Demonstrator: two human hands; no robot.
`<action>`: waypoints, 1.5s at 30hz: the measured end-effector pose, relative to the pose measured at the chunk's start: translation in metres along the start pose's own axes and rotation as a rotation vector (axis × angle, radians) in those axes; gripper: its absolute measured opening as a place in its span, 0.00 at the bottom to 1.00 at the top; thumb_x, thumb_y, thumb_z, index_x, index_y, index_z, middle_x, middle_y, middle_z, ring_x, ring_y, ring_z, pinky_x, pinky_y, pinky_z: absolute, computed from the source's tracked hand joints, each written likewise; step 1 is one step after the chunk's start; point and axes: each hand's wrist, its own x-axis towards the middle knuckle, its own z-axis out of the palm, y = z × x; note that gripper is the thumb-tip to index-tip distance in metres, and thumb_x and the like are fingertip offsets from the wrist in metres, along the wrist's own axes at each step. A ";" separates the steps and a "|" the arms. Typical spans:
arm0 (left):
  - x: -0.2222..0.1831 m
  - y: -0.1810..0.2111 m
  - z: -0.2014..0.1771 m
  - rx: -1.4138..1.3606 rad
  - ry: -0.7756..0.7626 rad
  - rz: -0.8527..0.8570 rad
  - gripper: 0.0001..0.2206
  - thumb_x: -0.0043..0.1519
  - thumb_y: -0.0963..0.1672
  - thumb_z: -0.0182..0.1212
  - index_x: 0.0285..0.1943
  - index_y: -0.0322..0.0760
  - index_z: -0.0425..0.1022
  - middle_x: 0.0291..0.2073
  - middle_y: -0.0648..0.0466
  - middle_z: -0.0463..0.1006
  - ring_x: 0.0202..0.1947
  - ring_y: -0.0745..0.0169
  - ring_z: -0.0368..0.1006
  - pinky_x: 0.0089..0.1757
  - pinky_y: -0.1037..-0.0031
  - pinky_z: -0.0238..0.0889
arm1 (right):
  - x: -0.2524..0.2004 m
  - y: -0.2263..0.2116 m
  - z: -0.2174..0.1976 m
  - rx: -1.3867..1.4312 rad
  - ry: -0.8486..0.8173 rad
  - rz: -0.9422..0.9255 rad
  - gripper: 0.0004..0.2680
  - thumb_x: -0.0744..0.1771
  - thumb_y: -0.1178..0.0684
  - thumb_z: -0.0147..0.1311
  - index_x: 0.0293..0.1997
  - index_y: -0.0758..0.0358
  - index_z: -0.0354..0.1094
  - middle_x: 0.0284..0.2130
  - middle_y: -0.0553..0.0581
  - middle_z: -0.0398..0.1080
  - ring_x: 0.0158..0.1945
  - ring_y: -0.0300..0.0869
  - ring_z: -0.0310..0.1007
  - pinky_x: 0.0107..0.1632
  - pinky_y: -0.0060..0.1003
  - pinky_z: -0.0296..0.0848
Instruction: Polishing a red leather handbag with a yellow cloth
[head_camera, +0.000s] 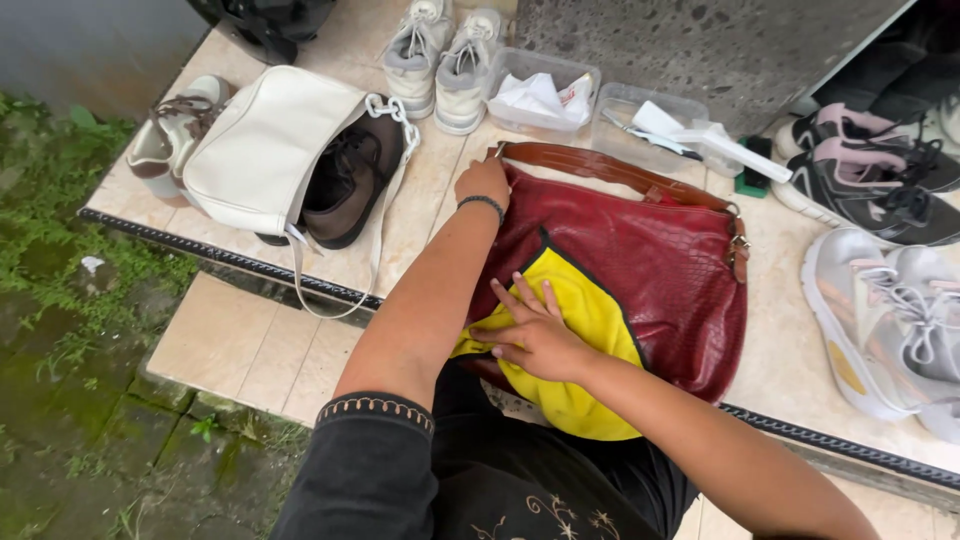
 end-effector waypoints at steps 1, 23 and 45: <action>0.001 -0.001 0.004 -0.002 0.003 -0.003 0.19 0.66 0.44 0.57 0.65 0.31 0.69 0.63 0.34 0.68 0.59 0.40 0.73 0.58 0.52 0.67 | 0.005 0.001 0.001 -0.001 0.017 0.006 0.11 0.69 0.41 0.52 0.58 0.28 0.73 0.78 0.51 0.37 0.80 0.57 0.19 0.70 0.65 0.10; -0.044 -0.022 0.032 -0.174 0.450 0.269 0.09 0.74 0.47 0.39 0.52 0.42 0.64 0.72 0.33 0.56 0.72 0.36 0.55 0.70 0.59 0.47 | -0.079 0.068 -0.031 -0.163 0.235 0.204 0.12 0.68 0.41 0.51 0.58 0.34 0.73 0.79 0.58 0.33 0.79 0.61 0.24 0.72 0.69 0.27; -0.026 -0.024 0.054 -0.083 0.508 0.226 0.09 0.70 0.51 0.46 0.50 0.47 0.61 0.72 0.38 0.56 0.71 0.40 0.58 0.66 0.58 0.53 | -0.053 0.143 -0.055 -0.285 0.287 0.740 0.25 0.72 0.31 0.30 0.81 0.37 0.29 0.78 0.63 0.19 0.80 0.54 0.14 0.75 0.57 0.13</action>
